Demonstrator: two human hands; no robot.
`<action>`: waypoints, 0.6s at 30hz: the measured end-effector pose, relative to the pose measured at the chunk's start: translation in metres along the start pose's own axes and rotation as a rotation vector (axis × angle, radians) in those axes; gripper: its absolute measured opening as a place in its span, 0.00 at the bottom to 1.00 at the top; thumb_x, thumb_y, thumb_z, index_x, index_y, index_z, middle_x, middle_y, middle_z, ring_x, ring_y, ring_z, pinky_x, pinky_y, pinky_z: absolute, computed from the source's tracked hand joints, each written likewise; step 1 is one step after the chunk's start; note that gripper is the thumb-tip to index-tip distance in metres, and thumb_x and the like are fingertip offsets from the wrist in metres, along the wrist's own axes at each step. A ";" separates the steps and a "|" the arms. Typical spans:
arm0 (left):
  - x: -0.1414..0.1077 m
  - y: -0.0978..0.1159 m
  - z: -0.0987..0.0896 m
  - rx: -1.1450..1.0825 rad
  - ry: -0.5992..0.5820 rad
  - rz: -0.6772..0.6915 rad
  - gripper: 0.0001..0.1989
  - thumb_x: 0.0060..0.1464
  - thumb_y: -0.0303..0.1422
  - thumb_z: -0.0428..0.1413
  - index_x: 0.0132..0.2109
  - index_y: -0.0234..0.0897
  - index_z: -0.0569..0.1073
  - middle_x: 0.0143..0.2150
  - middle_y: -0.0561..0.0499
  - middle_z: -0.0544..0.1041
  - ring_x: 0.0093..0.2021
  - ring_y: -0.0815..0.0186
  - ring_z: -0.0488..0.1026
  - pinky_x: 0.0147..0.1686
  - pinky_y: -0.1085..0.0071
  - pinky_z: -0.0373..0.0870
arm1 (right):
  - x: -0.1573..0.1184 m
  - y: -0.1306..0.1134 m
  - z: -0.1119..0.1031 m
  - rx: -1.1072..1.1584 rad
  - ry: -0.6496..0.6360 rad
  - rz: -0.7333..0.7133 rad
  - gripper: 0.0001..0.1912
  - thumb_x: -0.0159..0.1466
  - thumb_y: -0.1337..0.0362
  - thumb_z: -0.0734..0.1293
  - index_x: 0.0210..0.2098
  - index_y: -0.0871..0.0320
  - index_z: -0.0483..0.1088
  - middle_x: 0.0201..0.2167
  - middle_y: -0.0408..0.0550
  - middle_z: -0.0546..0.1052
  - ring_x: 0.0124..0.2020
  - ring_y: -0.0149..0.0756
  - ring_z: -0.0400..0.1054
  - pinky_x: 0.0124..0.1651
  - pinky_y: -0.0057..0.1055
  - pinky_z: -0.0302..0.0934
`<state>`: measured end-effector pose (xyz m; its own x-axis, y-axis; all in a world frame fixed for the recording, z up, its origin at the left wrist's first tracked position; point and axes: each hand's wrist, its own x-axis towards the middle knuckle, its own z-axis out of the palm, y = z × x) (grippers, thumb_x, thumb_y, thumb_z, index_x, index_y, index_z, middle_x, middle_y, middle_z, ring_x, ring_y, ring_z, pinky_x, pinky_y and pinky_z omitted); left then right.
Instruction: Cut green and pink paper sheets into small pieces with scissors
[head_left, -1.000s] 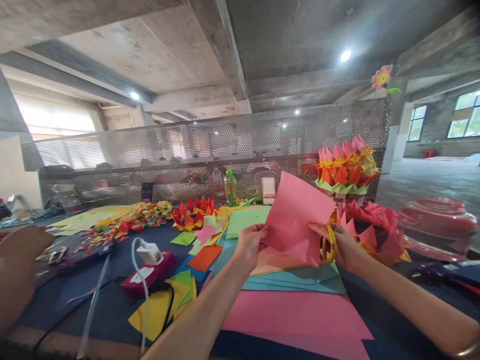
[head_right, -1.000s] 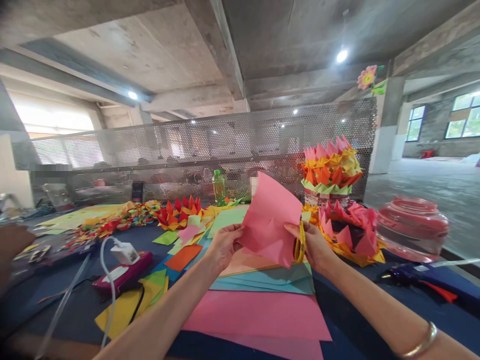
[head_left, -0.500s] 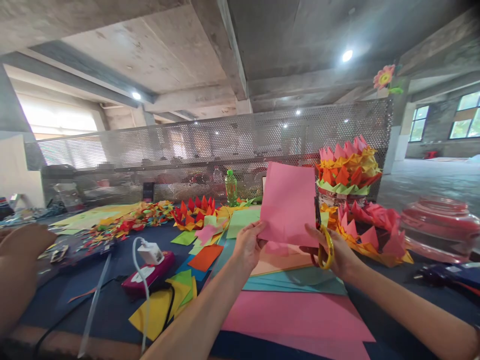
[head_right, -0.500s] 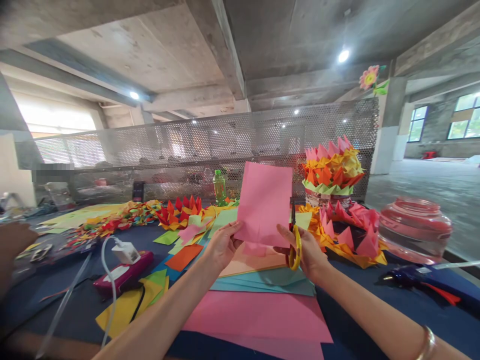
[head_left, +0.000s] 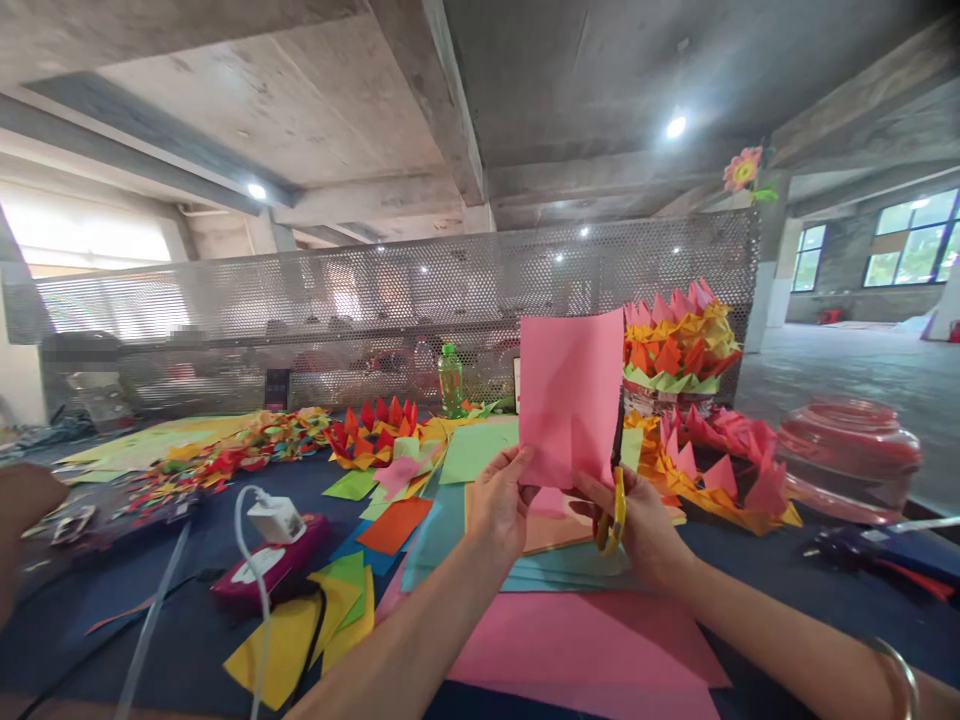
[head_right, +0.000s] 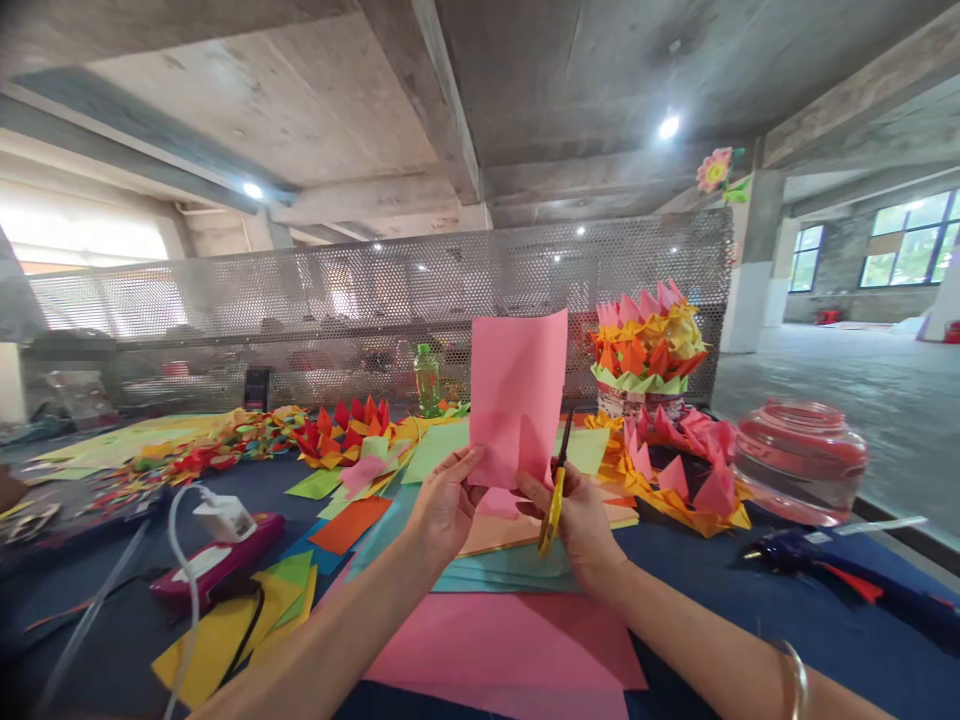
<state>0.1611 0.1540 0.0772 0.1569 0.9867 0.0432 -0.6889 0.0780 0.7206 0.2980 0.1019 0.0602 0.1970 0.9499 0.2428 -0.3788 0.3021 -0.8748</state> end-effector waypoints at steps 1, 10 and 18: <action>0.001 0.001 0.000 -0.006 0.007 0.005 0.07 0.45 0.27 0.64 0.32 0.33 0.73 0.30 0.51 0.78 0.29 0.70 0.75 0.34 0.74 0.73 | 0.001 -0.001 0.000 0.018 0.015 -0.003 0.19 0.42 0.57 0.80 0.28 0.56 0.74 0.22 0.40 0.78 0.24 0.36 0.75 0.32 0.31 0.70; 0.004 0.007 0.003 -0.074 0.013 0.018 0.04 0.49 0.25 0.61 0.34 0.33 0.73 0.30 0.51 0.78 0.28 0.72 0.75 0.31 0.77 0.73 | 0.005 -0.002 0.002 0.036 0.035 0.015 0.16 0.48 0.53 0.77 0.22 0.59 0.73 0.22 0.45 0.79 0.23 0.37 0.75 0.33 0.33 0.70; -0.007 -0.003 0.009 -0.034 -0.012 -0.001 0.05 0.47 0.26 0.62 0.33 0.33 0.73 0.30 0.50 0.79 0.29 0.71 0.75 0.32 0.76 0.73 | 0.007 0.014 0.001 0.073 0.011 -0.014 0.18 0.45 0.63 0.79 0.34 0.58 0.75 0.32 0.47 0.81 0.34 0.40 0.76 0.34 0.30 0.69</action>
<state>0.1685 0.1454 0.0814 0.1658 0.9848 0.0510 -0.7127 0.0839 0.6964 0.2930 0.1130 0.0508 0.2129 0.9446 0.2498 -0.4409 0.3210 -0.8382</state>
